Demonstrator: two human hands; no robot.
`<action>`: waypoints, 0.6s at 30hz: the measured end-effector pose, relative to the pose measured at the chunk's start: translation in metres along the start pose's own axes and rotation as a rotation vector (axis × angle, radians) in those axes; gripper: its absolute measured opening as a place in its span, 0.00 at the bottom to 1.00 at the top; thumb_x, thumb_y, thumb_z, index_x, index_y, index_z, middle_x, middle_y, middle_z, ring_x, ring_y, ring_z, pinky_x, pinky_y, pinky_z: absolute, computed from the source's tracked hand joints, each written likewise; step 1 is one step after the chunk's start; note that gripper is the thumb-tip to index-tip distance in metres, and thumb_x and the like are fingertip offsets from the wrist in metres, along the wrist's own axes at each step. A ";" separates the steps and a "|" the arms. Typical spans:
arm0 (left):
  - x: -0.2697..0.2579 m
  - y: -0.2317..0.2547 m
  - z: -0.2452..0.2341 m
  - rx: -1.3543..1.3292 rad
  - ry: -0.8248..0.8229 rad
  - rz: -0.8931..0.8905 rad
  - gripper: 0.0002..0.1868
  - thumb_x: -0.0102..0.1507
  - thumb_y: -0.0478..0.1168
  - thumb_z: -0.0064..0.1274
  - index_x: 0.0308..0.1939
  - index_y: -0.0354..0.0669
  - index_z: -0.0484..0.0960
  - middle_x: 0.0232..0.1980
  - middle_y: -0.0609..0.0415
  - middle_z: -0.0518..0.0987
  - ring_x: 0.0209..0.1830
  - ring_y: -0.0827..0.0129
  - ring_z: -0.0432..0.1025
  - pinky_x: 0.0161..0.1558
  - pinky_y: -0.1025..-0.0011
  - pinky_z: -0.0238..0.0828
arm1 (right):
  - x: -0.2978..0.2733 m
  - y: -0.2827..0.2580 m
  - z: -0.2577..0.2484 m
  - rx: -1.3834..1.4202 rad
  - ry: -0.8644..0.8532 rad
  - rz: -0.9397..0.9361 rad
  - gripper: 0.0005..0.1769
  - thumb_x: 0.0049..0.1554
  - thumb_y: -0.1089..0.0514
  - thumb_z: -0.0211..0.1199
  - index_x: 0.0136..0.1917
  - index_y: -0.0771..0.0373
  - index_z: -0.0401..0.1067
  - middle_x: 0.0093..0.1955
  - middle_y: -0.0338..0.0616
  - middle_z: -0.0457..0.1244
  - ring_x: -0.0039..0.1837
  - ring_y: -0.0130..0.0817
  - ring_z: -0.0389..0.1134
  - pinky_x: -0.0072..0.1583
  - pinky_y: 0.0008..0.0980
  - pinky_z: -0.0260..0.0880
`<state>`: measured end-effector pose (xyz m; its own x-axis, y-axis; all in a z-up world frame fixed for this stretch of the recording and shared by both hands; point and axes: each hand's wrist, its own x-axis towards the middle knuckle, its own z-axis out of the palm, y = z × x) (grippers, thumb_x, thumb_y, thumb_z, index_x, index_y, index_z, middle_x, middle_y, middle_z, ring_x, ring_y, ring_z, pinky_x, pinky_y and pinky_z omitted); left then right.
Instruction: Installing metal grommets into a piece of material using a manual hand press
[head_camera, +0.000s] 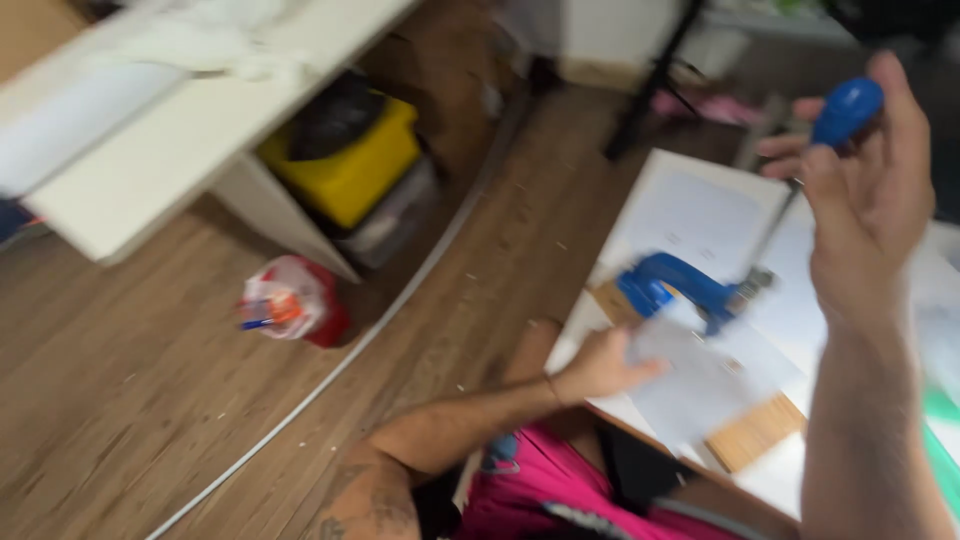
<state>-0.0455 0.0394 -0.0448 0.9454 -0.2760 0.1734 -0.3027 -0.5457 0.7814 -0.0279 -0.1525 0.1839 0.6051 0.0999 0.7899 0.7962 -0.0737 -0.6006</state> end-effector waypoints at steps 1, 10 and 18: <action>-0.004 0.001 -0.001 -0.021 -0.030 -0.001 0.30 0.56 0.60 0.56 0.57 0.49 0.82 0.49 0.46 0.86 0.50 0.52 0.80 0.49 0.61 0.75 | 0.002 0.005 0.009 -0.029 -0.020 -0.016 0.32 0.78 0.67 0.46 0.89 0.69 0.38 0.73 0.78 0.52 0.67 0.66 0.63 0.70 0.52 0.66; -0.022 0.012 0.002 -0.531 -0.308 -0.141 0.23 0.59 0.53 0.61 0.51 0.43 0.84 0.49 0.57 0.84 0.46 0.75 0.75 0.48 0.76 0.69 | -0.016 0.011 0.034 -0.549 -0.252 -0.055 0.22 0.70 0.68 0.64 0.74 0.79 0.72 0.75 0.71 0.64 0.73 0.57 0.65 0.75 0.51 0.63; -0.050 0.046 -0.083 -0.143 -0.644 0.085 0.24 0.55 0.57 0.57 0.50 0.50 0.89 0.45 0.60 0.89 0.44 0.74 0.80 0.51 0.75 0.73 | -0.097 -0.035 0.055 -0.418 -0.171 0.014 0.07 0.67 0.79 0.62 0.58 0.80 0.75 0.62 0.62 0.69 0.56 0.41 0.70 0.57 0.33 0.70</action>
<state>-0.0962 0.0937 0.0320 0.6446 -0.7550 -0.1202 -0.3121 -0.4033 0.8602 -0.1148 -0.1051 0.1215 0.6351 0.2557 0.7289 0.7412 -0.4675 -0.4818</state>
